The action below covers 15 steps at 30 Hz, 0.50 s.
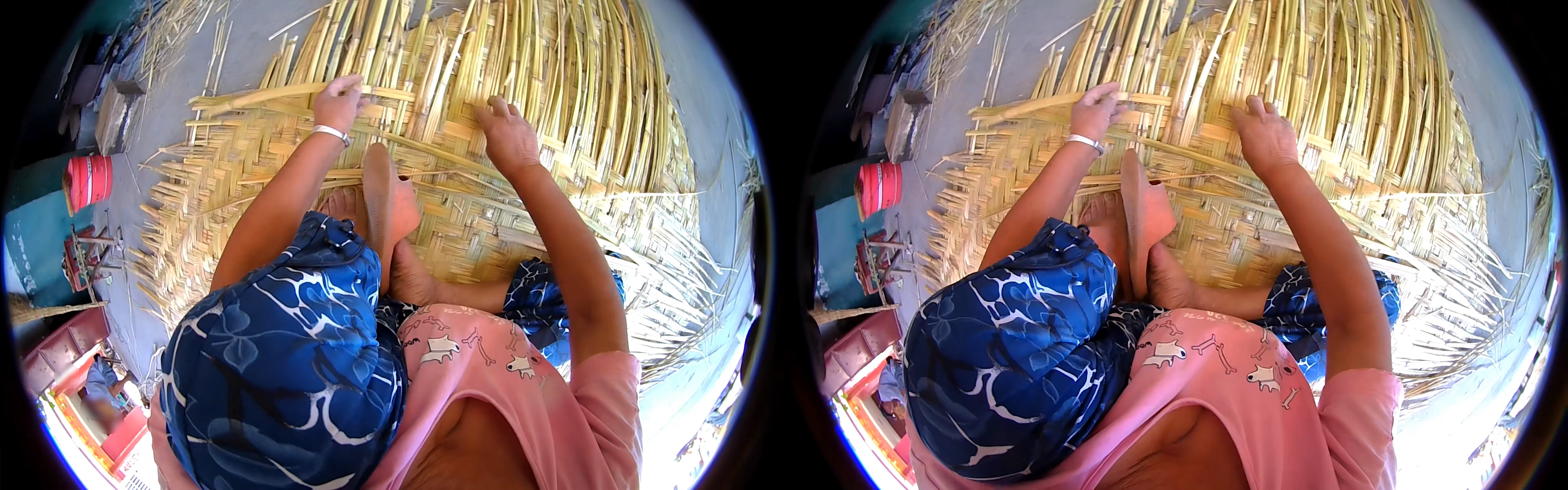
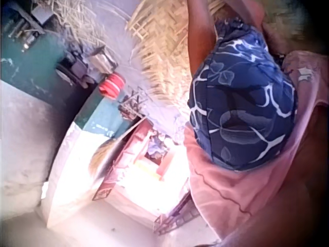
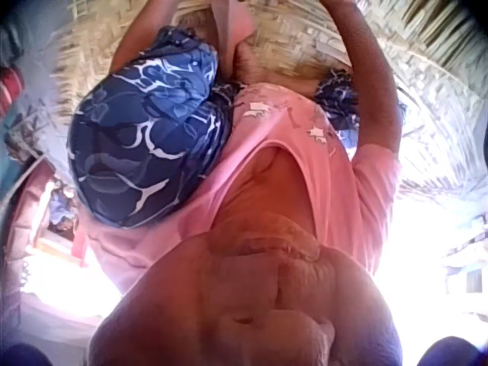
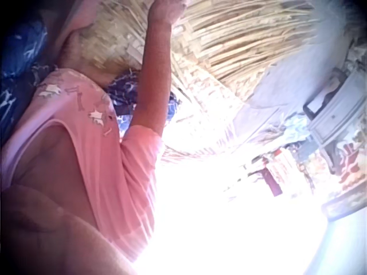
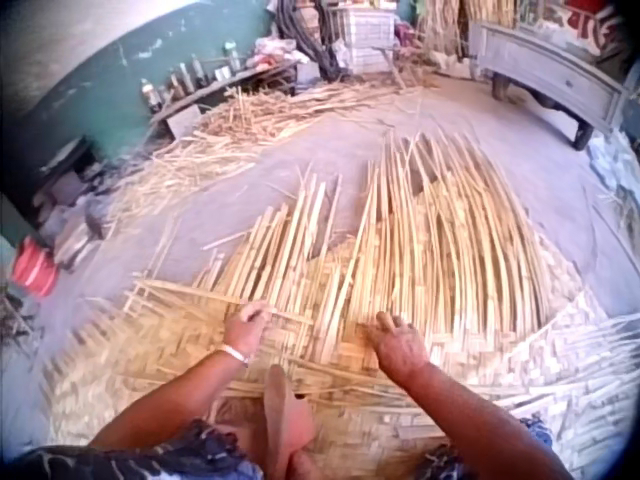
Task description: The person sits on the floor and weaves thin dried palm leaves into a large flat mat or basket base. They interlace the leaves by hand, periodically adjusting the position of the mat and adding new leaves to continue the pattern.
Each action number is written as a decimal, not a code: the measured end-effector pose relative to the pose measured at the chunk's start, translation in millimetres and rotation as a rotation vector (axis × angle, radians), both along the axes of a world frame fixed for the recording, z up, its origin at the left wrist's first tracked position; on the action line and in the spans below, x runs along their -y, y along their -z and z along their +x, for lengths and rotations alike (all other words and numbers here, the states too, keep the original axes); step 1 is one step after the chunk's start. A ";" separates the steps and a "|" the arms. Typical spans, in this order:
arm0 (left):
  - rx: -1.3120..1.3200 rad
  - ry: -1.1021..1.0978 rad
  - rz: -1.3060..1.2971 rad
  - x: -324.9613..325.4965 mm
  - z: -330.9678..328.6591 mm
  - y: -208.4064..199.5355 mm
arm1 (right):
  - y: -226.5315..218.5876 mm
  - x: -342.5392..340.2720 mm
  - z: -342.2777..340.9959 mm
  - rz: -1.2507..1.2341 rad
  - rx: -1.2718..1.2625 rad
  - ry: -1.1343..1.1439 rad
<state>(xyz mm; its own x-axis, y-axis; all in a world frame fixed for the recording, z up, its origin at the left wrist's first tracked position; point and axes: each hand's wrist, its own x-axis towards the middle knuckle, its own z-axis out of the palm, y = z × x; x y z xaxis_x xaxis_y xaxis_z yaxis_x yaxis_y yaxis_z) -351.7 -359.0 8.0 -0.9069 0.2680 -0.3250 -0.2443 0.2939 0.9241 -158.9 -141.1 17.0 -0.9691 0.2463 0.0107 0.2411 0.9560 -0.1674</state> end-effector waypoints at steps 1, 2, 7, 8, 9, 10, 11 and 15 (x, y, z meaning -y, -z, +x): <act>-0.115 0.091 -0.071 8.6 0.4 1.6 | 2.2 0.7 0.2 0.099 -0.073 -0.079; -0.225 0.187 -0.143 14.0 4.1 -2.2 | -2.7 3.1 -1.9 0.104 -0.019 -0.072; -0.911 0.648 -0.435 59.8 36.6 -17.6 | -23.0 24.1 -35.0 -0.041 -0.037 -0.087; -0.955 0.696 -0.475 69.9 44.9 -20.6 | -23.9 30.9 -44.5 -0.101 -0.099 -0.104; -1.001 0.746 -0.513 79.6 52.7 -23.4 | -25.0 37.9 -54.0 -0.159 -0.160 -0.119; -1.046 0.797 -0.550 88.1 57.9 -26.1 | -25.7 46.7 -64.2 -0.203 -0.211 -0.131; -0.989 0.849 -0.623 96.8 61.6 -31.6 | -23.5 54.1 -75.3 -0.211 -0.152 -0.136; -0.742 0.940 -0.682 108.4 43.6 -37.8 | -15.9 67.5 -111.8 -0.191 0.075 -0.118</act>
<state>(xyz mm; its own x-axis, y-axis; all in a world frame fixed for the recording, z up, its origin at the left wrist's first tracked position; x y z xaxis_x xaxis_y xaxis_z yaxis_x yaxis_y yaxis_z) -308.0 -467.4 45.8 -0.4919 0.8553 -0.1627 0.7786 0.5158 0.3573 -270.7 -208.6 32.9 -0.9876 0.1221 -0.0982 0.1483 0.9310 -0.3337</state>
